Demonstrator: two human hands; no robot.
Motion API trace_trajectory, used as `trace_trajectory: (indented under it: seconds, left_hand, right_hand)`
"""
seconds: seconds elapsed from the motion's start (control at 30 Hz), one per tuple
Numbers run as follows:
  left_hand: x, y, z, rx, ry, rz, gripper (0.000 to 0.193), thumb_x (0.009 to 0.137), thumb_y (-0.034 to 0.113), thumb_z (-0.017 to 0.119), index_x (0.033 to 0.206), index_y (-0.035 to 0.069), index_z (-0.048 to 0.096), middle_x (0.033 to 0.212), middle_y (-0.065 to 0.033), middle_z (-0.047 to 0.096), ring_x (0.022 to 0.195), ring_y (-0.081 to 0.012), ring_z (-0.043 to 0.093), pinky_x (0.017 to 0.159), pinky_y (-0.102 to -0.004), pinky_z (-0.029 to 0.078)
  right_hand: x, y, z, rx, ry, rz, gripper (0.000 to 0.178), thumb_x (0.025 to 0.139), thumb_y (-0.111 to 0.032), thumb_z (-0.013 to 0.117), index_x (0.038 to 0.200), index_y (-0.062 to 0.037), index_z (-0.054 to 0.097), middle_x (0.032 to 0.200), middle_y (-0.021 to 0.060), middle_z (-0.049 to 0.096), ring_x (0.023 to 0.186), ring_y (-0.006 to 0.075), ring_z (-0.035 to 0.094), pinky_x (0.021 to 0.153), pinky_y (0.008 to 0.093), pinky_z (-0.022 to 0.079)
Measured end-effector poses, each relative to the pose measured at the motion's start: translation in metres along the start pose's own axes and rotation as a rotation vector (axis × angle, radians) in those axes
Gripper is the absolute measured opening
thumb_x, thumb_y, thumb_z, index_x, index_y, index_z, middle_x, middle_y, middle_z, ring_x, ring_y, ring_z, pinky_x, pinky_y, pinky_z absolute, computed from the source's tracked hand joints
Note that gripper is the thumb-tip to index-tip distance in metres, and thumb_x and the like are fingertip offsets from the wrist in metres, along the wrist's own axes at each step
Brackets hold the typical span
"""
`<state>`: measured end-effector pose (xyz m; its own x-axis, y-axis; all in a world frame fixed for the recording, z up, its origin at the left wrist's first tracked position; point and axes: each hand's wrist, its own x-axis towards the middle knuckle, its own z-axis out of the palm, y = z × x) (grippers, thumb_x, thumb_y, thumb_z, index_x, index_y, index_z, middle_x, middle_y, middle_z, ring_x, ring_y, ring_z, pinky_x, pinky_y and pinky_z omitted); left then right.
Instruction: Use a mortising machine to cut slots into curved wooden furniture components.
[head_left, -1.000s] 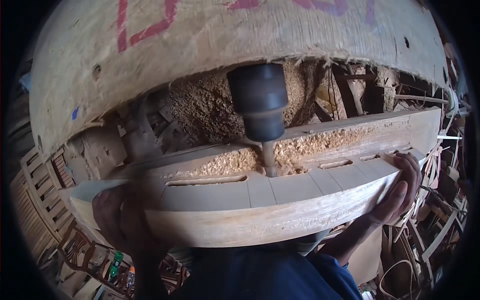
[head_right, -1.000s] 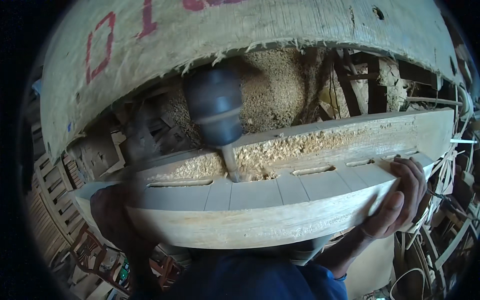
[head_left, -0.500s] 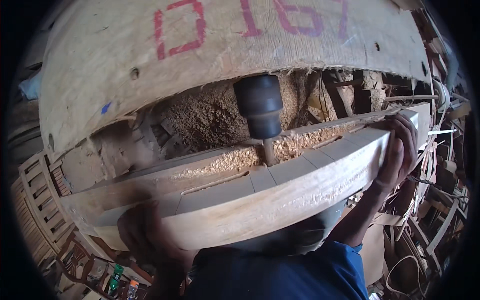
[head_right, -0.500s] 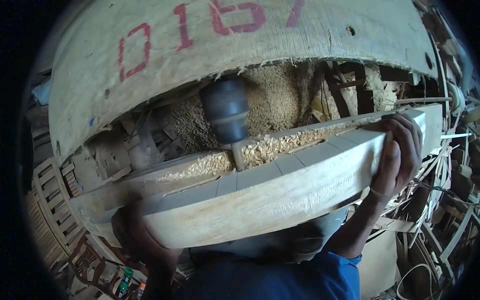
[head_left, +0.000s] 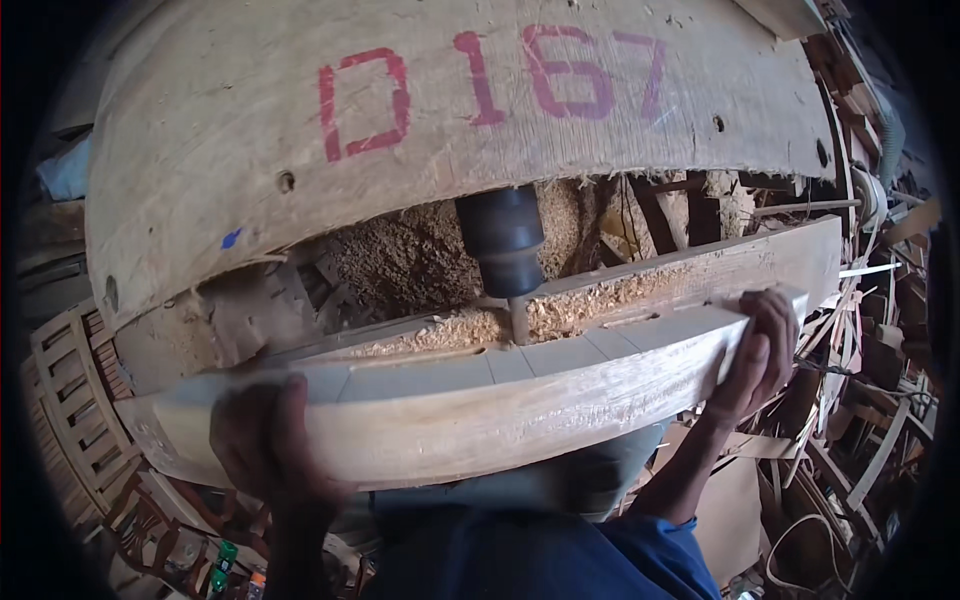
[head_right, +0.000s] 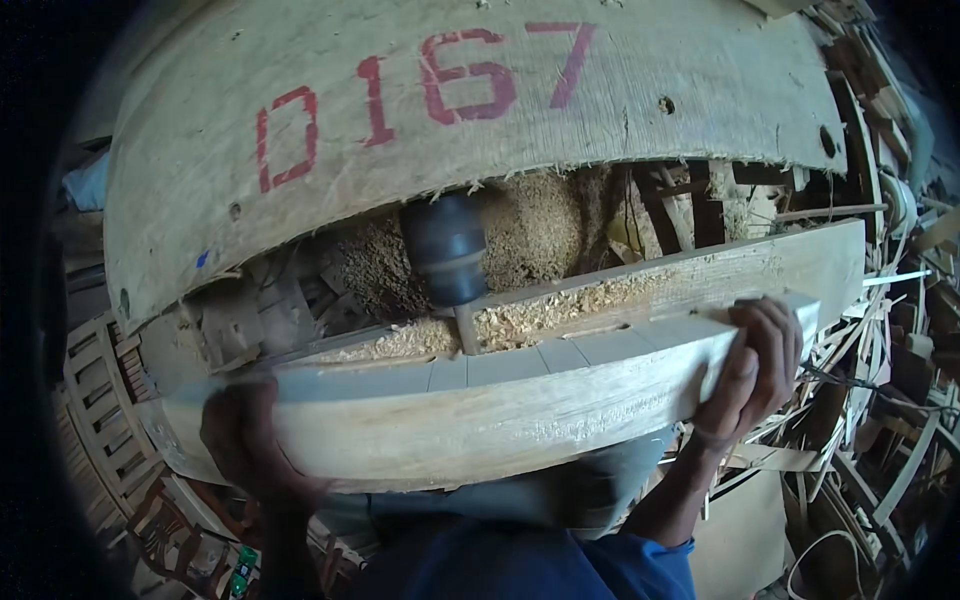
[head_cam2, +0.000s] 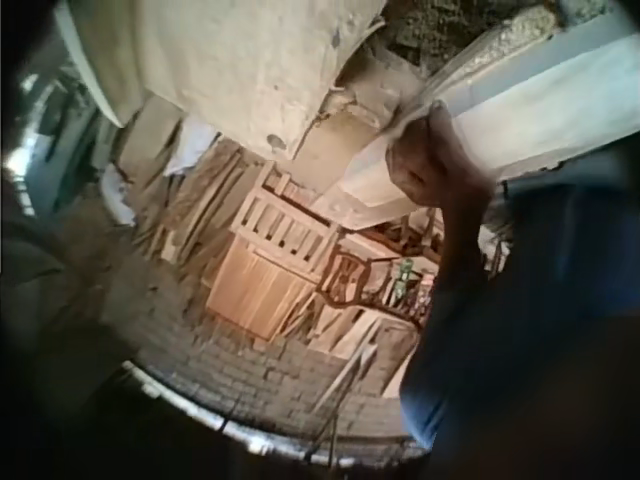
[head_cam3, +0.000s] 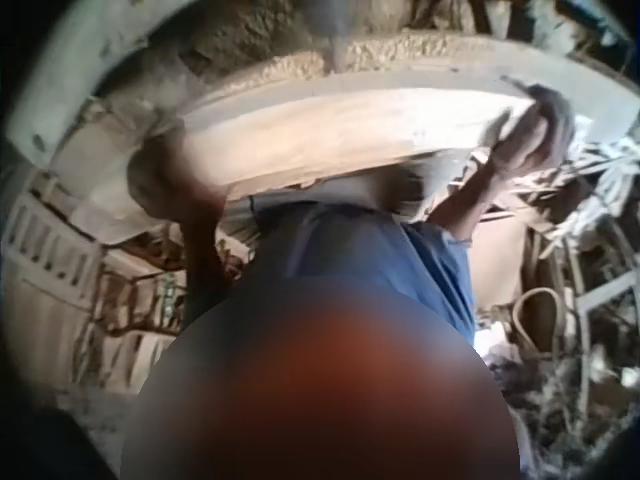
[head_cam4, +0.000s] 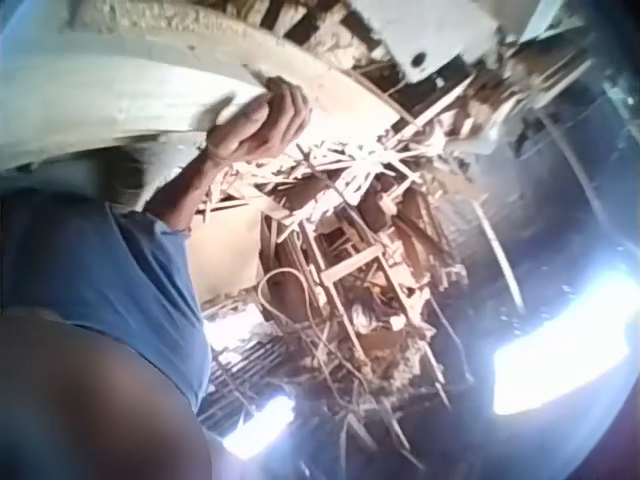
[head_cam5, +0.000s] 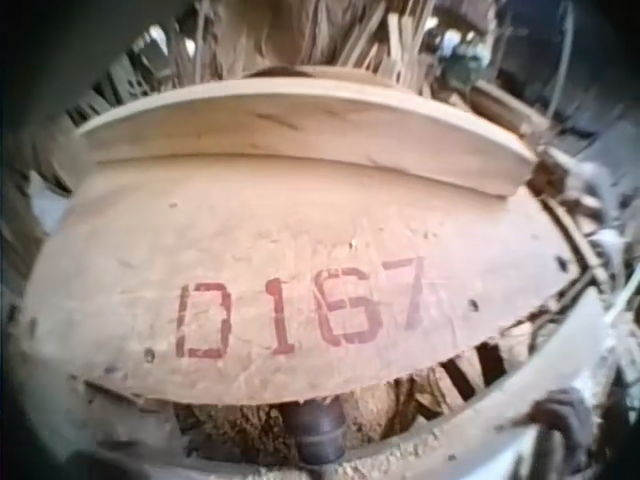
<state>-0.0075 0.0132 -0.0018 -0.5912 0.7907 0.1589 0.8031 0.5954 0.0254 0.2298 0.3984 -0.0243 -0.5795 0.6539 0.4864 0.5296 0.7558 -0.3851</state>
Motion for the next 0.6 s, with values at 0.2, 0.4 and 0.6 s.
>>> trace_trajectory:
  seconds: [0.2, 0.4, 0.6]
  left_hand:
    - [-0.003, 0.019, -0.012, -0.097, -0.077, -0.089, 0.097, 0.062, 0.042, 0.099, 0.142, 0.001, 0.061, 0.133, -0.0232, 0.062, 0.121, -0.0452, 0.060, 0.107, -0.0596, 0.046]
    - [0.017, -0.005, -0.026, -0.314, -0.300, -0.030, 0.115, 0.042, 0.044, 0.103, 0.140, 0.001, 0.062, 0.125, -0.0218, 0.064, 0.112, -0.0471, 0.062, 0.098, -0.0587, 0.048]
    - [0.000, -0.010, -0.024, -0.334, -0.239, 0.009, 0.084, 0.077, 0.054, 0.093, 0.138, 0.003, 0.066, 0.126, -0.0201, 0.072, 0.104, -0.0428, 0.069, 0.091, -0.0564, 0.054]
  right_hand:
    - [0.018, 0.015, 0.000, -0.012, -0.122, 0.000, 0.051, 0.103, -0.040, 0.056, 0.104, 0.0074, 0.076, 0.112, 0.0232, 0.076, 0.122, 0.0429, 0.068, 0.114, 0.0525, 0.047]
    - [0.056, 0.068, -0.006, -0.116, -0.063, 0.570, 0.061, 0.112, -0.050, 0.064, 0.145, 0.0018, 0.066, 0.134, 0.0260, 0.069, 0.119, 0.0357, 0.067, 0.110, 0.0439, 0.048]
    - [0.061, 0.094, -0.005, 0.012, -0.137, 0.409, 0.049, 0.108, -0.040, 0.069, 0.122, 0.0070, 0.074, 0.103, 0.0185, 0.074, 0.098, 0.0266, 0.064, 0.096, 0.0395, 0.049]
